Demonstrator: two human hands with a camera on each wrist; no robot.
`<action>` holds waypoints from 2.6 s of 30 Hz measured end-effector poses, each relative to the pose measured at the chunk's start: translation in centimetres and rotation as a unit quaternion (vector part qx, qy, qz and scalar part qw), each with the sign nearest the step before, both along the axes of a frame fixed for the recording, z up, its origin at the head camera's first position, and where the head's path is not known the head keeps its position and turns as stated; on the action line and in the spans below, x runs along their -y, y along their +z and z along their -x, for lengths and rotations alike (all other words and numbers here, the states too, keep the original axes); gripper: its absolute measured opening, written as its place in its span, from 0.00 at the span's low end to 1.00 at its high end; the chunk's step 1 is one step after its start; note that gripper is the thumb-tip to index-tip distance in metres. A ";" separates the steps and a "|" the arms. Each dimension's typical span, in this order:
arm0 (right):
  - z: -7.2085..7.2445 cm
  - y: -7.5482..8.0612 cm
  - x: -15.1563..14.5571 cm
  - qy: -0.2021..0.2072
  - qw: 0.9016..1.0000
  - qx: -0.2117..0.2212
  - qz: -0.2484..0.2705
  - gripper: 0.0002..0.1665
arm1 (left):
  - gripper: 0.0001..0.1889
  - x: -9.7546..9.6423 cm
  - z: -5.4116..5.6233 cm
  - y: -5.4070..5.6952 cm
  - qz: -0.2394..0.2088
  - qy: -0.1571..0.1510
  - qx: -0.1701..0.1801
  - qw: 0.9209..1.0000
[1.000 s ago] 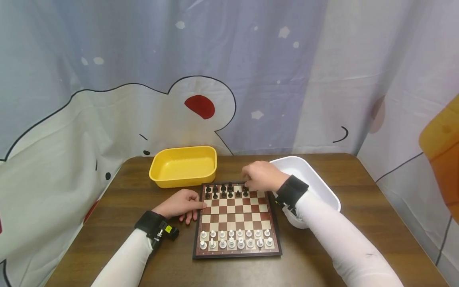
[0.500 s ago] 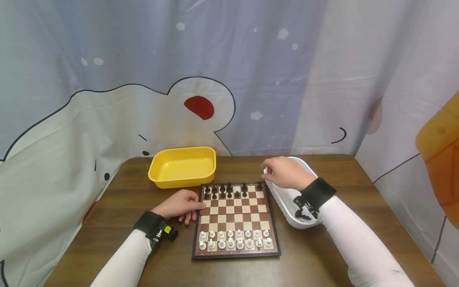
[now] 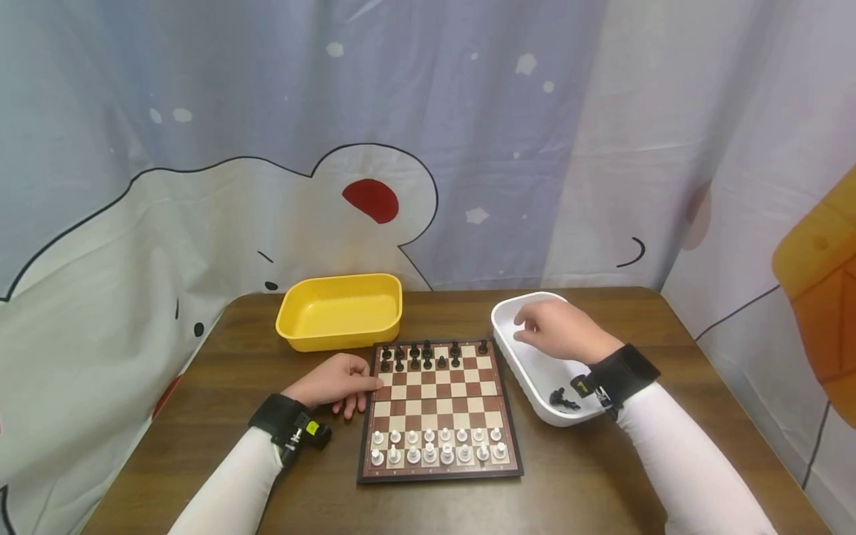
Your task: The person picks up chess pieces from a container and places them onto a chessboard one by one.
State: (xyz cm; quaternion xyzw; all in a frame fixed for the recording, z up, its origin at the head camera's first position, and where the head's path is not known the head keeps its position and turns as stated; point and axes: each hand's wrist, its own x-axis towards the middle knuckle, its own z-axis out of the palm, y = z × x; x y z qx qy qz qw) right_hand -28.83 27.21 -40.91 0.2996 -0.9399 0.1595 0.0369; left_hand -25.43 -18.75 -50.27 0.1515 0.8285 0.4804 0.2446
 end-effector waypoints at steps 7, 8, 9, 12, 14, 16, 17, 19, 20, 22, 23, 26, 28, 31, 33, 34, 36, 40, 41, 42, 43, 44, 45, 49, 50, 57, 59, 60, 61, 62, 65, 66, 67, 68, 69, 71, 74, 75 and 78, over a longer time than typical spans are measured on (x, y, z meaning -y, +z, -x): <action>-0.8 -0.5 -1.0 -0.013 0.999 0.033 -0.003 0.14 | 0.21 -0.1 0.0 0.2 0.005 -0.001 -0.003 1.000; -0.9 -0.6 -1.1 -0.012 0.999 0.036 -0.005 0.13 | 0.21 -0.1 0.0 0.2 0.006 -0.001 -0.004 1.000; -1.0 -0.7 -1.2 -0.011 0.999 0.040 -0.006 0.13 | 0.21 -0.1 0.0 0.2 0.006 -0.001 -0.004 1.000; -1.2 -0.9 -1.7 -0.008 0.998 0.053 -0.013 0.10 | 0.21 -0.1 0.0 0.2 0.007 0.000 -0.003 1.000; -1.3 -1.2 -2.0 -0.006 0.998 0.061 -0.021 0.10 | 0.21 -0.1 0.0 0.3 0.008 0.000 -0.002 1.000; -1.5 -1.4 -2.4 -0.005 0.997 0.069 -0.027 0.10 | 0.21 -0.1 -0.1 0.3 0.009 0.000 -0.001 1.000; -1.5 -1.5 -2.6 -0.005 0.997 0.073 -0.030 0.11 | 0.21 -0.1 -0.1 0.4 0.010 0.000 -0.001 1.000; -1.6 -1.6 -2.8 -0.004 0.996 0.079 -0.033 0.11 | 0.21 -0.2 -0.1 0.4 0.009 0.000 -0.002 1.000; -1.6 -1.6 -2.9 -0.002 0.996 0.081 -0.034 0.11 | 0.21 -0.2 -0.1 0.4 0.009 0.000 -0.003 1.000; -1.7 -1.6 -3.1 0.002 0.996 0.082 -0.036 0.11 | 0.20 -0.2 -0.2 0.4 0.009 0.000 -0.005 1.000; -1.7 -1.6 -3.2 0.003 0.996 0.082 -0.039 0.11 | 0.20 -0.2 -0.2 0.4 0.009 0.000 -0.005 1.000; -1.9 -1.6 -3.3 0.010 0.995 0.084 -0.048 0.10 | 0.20 -0.2 -0.2 0.3 0.007 0.001 -0.001 1.000; -1.9 -1.6 -3.5 0.014 0.995 0.088 -0.054 0.10 | 0.20 -0.1 -0.2 0.3 0.006 0.001 0.000 1.000; -2.0 -1.4 -3.6 0.019 0.993 0.096 -0.059 0.11 | 0.20 -0.1 -0.2 0.2 0.007 0.000 -0.002 1.000; -2.1 -1.3 -3.6 0.015 0.992 0.106 -0.062 0.11 | 0.20 -0.1 -0.2 0.2 0.008 0.000 -0.003 1.000; -2.2 -1.1 -3.6 0.013 0.992 0.112 -0.064 0.11 | 0.20 -0.1 -0.2 0.2 0.008 -0.001 -0.003 1.000; -2.3 -0.9 -3.6 0.014 0.990 0.124 -0.071 0.12 | 0.20 -0.1 -0.2 0.2 0.009 -0.001 -0.003 1.000; -2.6 -0.5 -3.5 0.012 0.982 0.165 -0.091 0.13 | 0.20 -0.2 -0.2 0.3 0.008 0.000 -0.001 1.000; -2.7 -0.5 -3.5 0.013 0.980 0.176 -0.096 0.13 | 0.20 -0.2 -0.2 0.3 0.007 0.000 0.000 1.000; -2.8 -0.4 -3.5 0.011 0.977 0.189 -0.100 0.13 | 0.20 -0.2 -0.2 0.3 0.006 0.000 0.001 1.000; -2.8 -0.4 -3.5 0.008 0.974 0.201 -0.104 0.12 | 0.20 -0.2 -0.2 0.3 0.006 0.001 0.001 1.000; -2.9 -0.4 -3.5 0.006 0.971 0.212 -0.108 0.12 | 0.20 -0.2 -0.2 0.3 0.006 0.001 0.001 1.000; -3.0 -0.3 -3.5 0.003 0.969 0.220 -0.111 0.11 | 0.20 -0.3 -0.2 0.3 0.007 0.002 0.002 1.000; -3.4 -0.4 -3.5 -0.004 0.962 0.244 -0.122 0.11 | 0.20 -0.3 -0.2 0.3 0.008 0.002 0.000 1.000; -3.5 -0.4 -3.5 -0.006 0.960 0.248 -0.126 0.11 | 0.20 -0.2 -0.2 0.3 0.009 0.001 0.000 1.000; -4.2 -0.3 -3.3 -0.026 0.953 0.272 -0.134 0.16 | 0.20 -0.2 -0.2 0.3 0.006 0.002 0.000 1.000; -4.5 -0.3 -3.1 -0.026 0.951 0.278 -0.134 0.16 | 0.20 -0.2 -0.2 0.3 0.007 0.002 -0.001 1.000; -4.6 -0.3 -3.1 -0.027 0.950 0.281 -0.134 0.16 | 0.20 -0.2 -0.2 0.3 0.007 0.002 -0.001 1.000; -4.7 -0.4 -3.0 -0.027 0.949 0.284 -0.133 0.16 | 0.20 -0.2 -0.2 0.3 0.008 0.002 -0.001 1.000; -4.8 -0.4 -3.0 -0.027 0.948 0.288 -0.133 0.16 | 0.20 -0.2 -0.2 0.2 0.009 0.003 -0.001 1.000; -4.9 -0.5 -3.0 -0.025 0.947 0.291 -0.136 0.15 | 0.20 -0.1 -0.1 0.2 0.010 0.004 0.000 1.000; -5.0 -0.6 -3.0 -0.025 0.946 0.292 -0.137 0.15 | 0.20 -0.1 -0.1 0.2 0.010 0.004 0.000 1.000; -5.0 -0.7 -3.0 -0.022 0.946 0.291 -0.139 0.15 | 0.20 -0.1 -0.1 0.2 0.010 0.005 0.001 1.000; -5.0 -0.7 -2.9 -0.018 0.946 0.290 -0.142 0.14 | 0.20 -0.2 -0.1 0.2 0.010 0.005 0.002 1.000; -5.0 -0.7 -2.9 -0.015 0.946 0.288 -0.145 0.14 | 0.20 -0.2 -0.1 0.2 0.010 0.005 0.003 1.000; -4.9 -0.8 -2.8 -0.007 0.946 0.286 -0.150 0.14 | 0.20 -0.2 0.0 0.2 0.011 0.005 0.003 1.000; -4.7 -0.8 -2.7 0.003 0.947 0.279 -0.159 0.15 | 0.20 -0.2 0.0 0.3 0.012 0.005 0.001 1.000; -4.6 -0.8 -2.7 0.006 0.948 0.276 -0.161 0.15 | 0.20 -0.2 0.0 0.3 0.012 0.006 0.000 1.000; -4.5 -0.7 -2.6 0.009 0.948 0.270 -0.166 0.15 | 0.21 -0.2 -0.1 0.3 0.011 0.009 -0.001 1.000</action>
